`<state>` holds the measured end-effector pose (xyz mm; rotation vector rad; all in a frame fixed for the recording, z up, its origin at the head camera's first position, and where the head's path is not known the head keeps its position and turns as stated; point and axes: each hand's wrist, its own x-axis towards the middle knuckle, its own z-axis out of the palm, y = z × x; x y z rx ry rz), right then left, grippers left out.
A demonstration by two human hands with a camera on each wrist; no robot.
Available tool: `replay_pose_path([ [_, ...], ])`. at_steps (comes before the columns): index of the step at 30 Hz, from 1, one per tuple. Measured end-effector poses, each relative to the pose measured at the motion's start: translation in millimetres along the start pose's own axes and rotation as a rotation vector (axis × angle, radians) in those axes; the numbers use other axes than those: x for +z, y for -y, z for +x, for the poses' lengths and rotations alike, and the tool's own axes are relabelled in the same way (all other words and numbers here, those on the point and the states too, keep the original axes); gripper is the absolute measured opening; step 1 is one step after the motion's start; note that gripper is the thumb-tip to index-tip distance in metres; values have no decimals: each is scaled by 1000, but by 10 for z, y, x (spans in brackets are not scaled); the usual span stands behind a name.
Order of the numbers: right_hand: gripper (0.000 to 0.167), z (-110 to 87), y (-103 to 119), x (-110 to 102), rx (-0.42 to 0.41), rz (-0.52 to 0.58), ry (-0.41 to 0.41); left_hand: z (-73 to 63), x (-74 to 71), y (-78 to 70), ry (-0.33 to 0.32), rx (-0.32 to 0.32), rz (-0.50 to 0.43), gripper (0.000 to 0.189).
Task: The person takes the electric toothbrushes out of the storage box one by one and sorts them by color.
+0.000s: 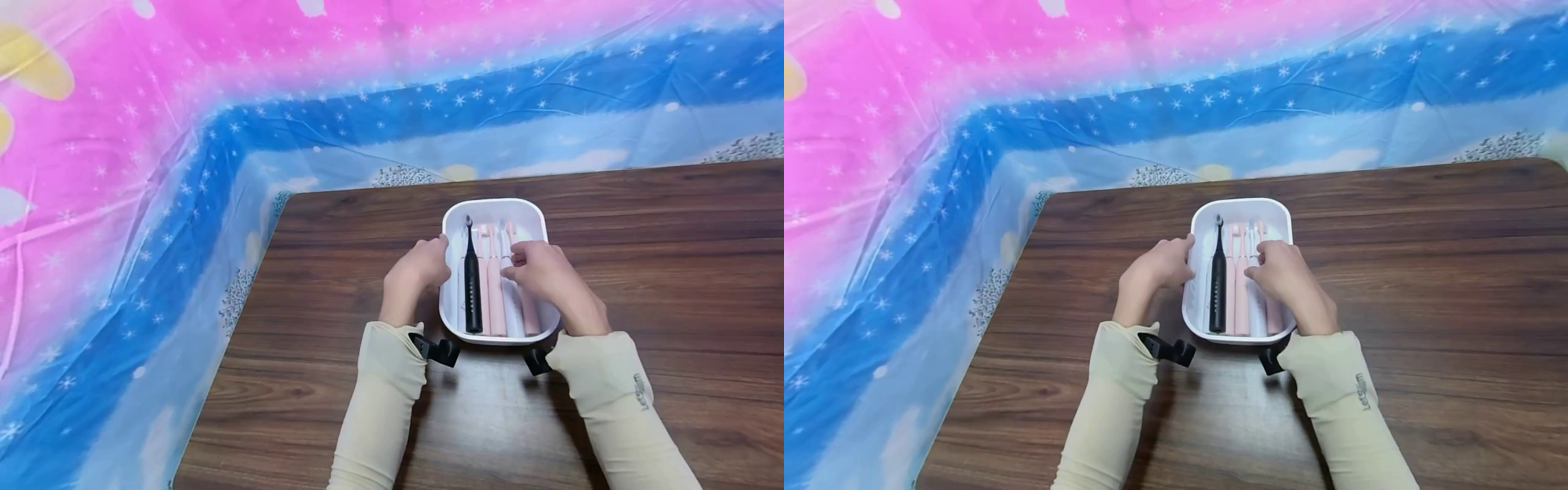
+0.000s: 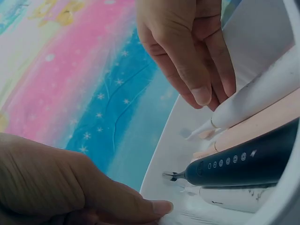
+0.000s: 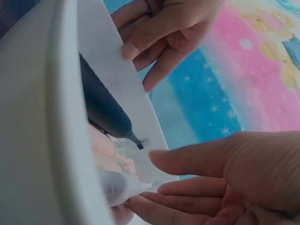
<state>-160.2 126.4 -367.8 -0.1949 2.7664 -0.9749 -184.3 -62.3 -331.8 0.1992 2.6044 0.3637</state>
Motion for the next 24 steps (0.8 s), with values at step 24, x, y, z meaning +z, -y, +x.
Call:
replay_pose_path([
  [24, 24, 176, 80, -88, 37, -112, 188, -6, -28, 27, 53, 15, -45, 69],
])
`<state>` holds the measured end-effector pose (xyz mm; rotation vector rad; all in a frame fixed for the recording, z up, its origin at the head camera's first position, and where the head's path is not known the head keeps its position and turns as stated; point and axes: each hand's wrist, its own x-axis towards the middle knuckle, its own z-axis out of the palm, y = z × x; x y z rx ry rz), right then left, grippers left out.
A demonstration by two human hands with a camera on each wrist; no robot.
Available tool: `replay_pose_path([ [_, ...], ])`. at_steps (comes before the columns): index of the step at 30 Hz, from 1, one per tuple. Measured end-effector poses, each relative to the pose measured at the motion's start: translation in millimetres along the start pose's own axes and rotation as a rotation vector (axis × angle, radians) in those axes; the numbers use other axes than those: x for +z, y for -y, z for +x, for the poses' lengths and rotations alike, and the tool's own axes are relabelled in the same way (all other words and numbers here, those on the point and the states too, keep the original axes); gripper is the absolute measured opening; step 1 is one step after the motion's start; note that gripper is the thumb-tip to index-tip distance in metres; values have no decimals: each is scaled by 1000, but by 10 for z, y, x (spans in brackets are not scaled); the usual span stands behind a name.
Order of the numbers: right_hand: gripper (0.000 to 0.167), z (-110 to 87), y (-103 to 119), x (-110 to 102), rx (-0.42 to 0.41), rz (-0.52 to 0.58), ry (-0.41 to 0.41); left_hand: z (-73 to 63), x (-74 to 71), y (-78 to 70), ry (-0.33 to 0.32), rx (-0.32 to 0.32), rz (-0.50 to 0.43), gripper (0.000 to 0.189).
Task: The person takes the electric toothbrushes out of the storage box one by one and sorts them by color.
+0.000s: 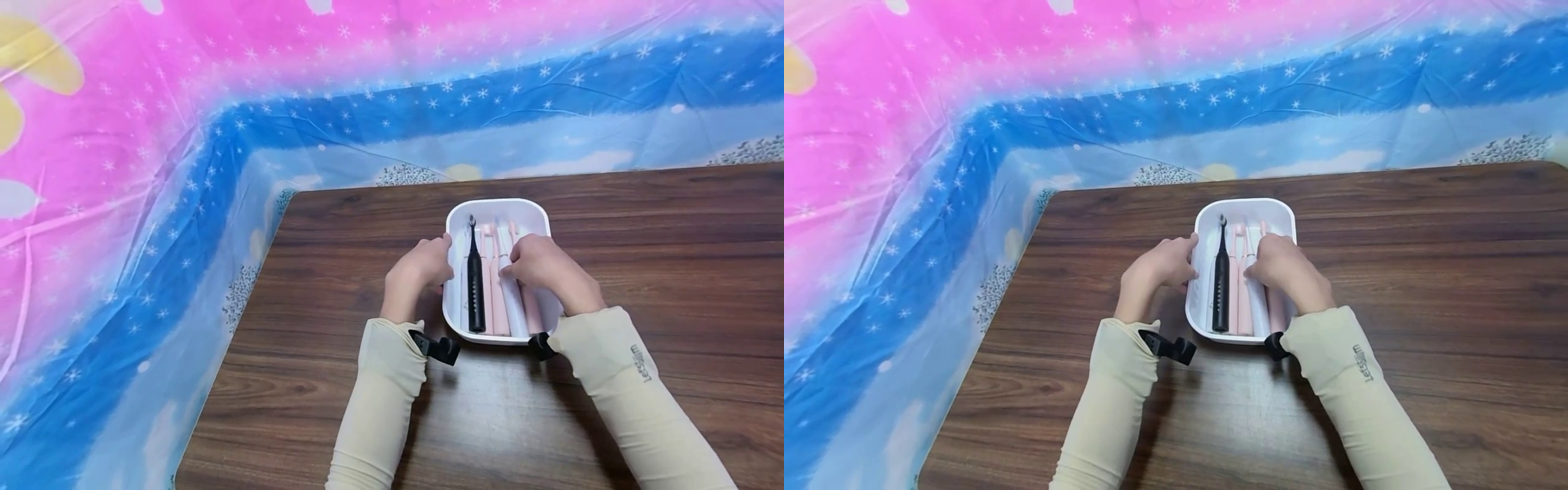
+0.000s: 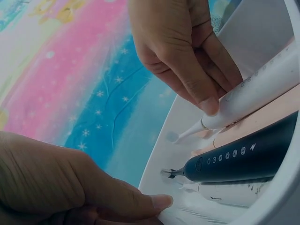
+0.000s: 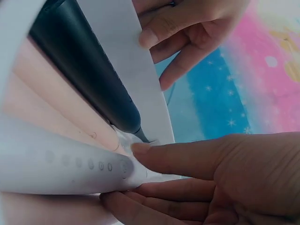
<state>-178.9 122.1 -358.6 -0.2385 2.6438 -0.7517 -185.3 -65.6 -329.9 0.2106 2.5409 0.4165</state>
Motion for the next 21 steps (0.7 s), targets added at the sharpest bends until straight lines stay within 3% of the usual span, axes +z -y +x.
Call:
replay_pose_path([
  [11, 30, 50, 22, 5, 34, -34, -11, -10, -3, 6, 3, -5, -33, 70],
  [21, 37, 14, 17, -11, 38, 32, -5, 2, 8, 4, 8, -19, -42, 70],
])
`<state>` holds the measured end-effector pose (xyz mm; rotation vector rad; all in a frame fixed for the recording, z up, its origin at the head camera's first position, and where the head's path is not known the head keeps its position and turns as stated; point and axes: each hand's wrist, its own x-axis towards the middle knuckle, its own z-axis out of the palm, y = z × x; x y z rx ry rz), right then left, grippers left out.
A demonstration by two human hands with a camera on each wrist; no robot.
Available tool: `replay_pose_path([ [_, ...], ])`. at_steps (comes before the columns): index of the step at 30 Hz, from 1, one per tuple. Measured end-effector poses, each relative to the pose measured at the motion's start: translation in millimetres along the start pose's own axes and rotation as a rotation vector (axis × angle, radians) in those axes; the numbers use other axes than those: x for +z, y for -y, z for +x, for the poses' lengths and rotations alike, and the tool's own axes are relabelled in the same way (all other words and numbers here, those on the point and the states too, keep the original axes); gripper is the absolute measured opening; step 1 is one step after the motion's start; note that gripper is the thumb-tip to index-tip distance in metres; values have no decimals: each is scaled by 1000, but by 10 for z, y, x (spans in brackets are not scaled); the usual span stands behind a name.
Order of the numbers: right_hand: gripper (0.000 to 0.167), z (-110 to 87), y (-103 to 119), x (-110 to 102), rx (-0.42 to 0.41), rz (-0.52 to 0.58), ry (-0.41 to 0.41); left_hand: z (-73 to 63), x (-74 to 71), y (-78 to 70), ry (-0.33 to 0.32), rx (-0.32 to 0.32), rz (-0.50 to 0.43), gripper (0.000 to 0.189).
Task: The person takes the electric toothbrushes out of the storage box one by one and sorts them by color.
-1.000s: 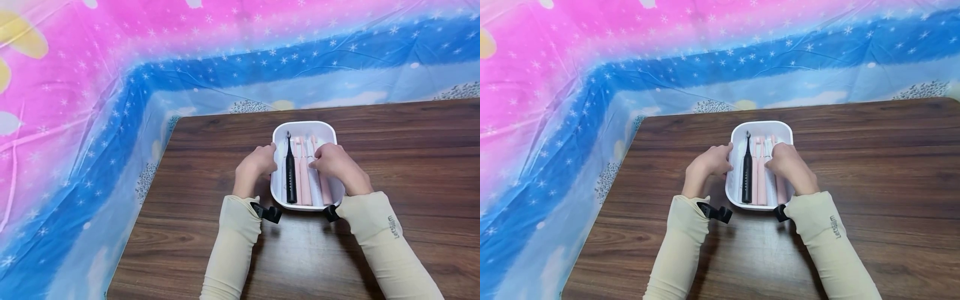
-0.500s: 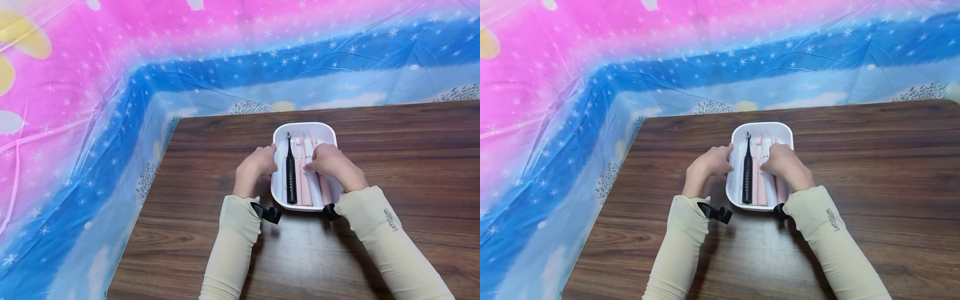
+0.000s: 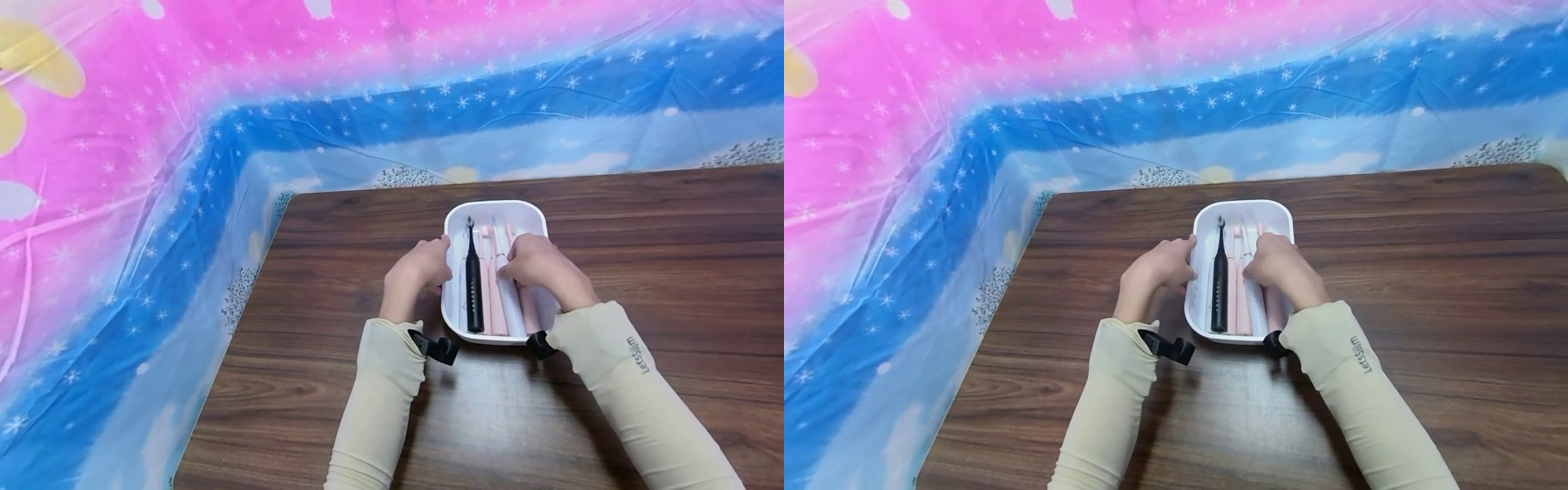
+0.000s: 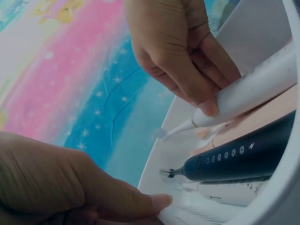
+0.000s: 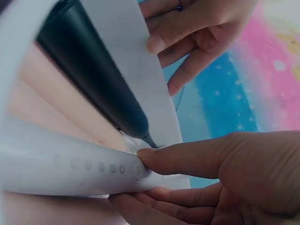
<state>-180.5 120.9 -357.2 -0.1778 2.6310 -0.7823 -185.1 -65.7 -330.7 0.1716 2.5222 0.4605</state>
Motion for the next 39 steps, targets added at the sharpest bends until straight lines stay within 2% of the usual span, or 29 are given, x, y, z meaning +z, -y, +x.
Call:
replay_pose_path([
  [5, 37, -21, 6, -41, -10, 33, 2, 10, 0, -3, 4, -9, 4, 71],
  [11, 21, -39, 6, -89, 24, 101, -8, 17, 12, -1, 6, -13, -16, 71],
  [21, 41, -95, 21, -276, -18, 166, -93, 4, 39, -3, -6, -18, 27, 69],
  [30, 43, -232, 7, -558, -35, 158, -252, -15, 37, -20, -13, -23, 19, 69],
  [39, 41, -321, -99, -767, -33, 160, -352, -8, 32, -21, -22, -14, 25, 69],
])
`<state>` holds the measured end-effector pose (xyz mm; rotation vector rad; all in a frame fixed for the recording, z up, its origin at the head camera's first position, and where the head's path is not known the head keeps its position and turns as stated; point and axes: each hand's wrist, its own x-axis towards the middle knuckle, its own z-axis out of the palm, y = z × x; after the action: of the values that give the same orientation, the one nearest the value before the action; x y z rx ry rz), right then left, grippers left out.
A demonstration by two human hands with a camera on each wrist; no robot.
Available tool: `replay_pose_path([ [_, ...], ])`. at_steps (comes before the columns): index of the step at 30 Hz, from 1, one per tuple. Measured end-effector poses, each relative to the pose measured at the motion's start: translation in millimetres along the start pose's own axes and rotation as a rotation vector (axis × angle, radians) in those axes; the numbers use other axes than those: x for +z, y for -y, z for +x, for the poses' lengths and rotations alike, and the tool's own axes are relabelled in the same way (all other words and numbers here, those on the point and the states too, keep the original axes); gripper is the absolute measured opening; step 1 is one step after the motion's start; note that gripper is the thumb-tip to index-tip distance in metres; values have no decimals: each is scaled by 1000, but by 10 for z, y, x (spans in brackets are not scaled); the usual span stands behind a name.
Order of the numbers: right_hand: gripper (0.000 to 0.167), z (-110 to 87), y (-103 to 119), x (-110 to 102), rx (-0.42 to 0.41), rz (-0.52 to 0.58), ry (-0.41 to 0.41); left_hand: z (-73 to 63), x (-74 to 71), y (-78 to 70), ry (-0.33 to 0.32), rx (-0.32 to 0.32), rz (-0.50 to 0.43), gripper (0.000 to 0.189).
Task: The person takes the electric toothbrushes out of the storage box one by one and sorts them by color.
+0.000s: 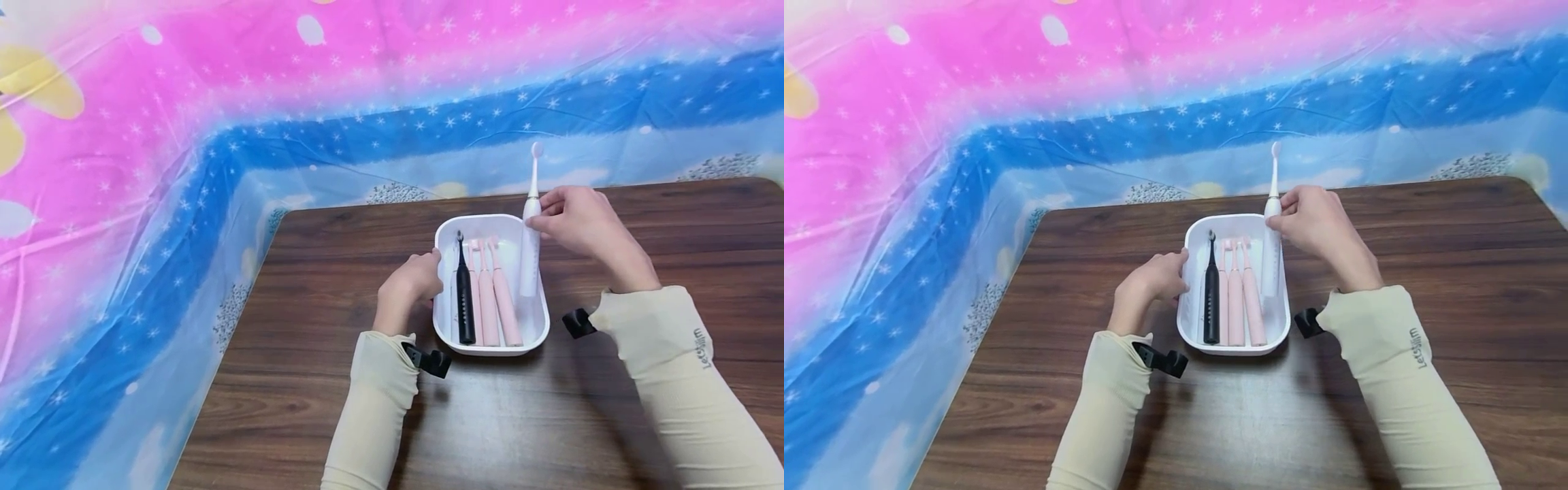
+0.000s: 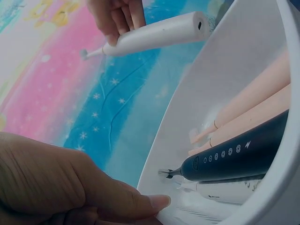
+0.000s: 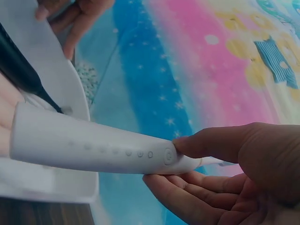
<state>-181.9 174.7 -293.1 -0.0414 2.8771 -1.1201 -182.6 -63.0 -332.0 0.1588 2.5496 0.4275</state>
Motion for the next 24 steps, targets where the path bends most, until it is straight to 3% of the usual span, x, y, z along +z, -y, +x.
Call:
replay_pose_path([
  [12, 39, 15, -164, -178, 12, 41, -103, 6, 14, -1, -8, 1, 15, 69],
  [24, 41, 24, -355, -159, -1, 39, -250, -17, 15, -2, -14, 11, 39, 68],
])
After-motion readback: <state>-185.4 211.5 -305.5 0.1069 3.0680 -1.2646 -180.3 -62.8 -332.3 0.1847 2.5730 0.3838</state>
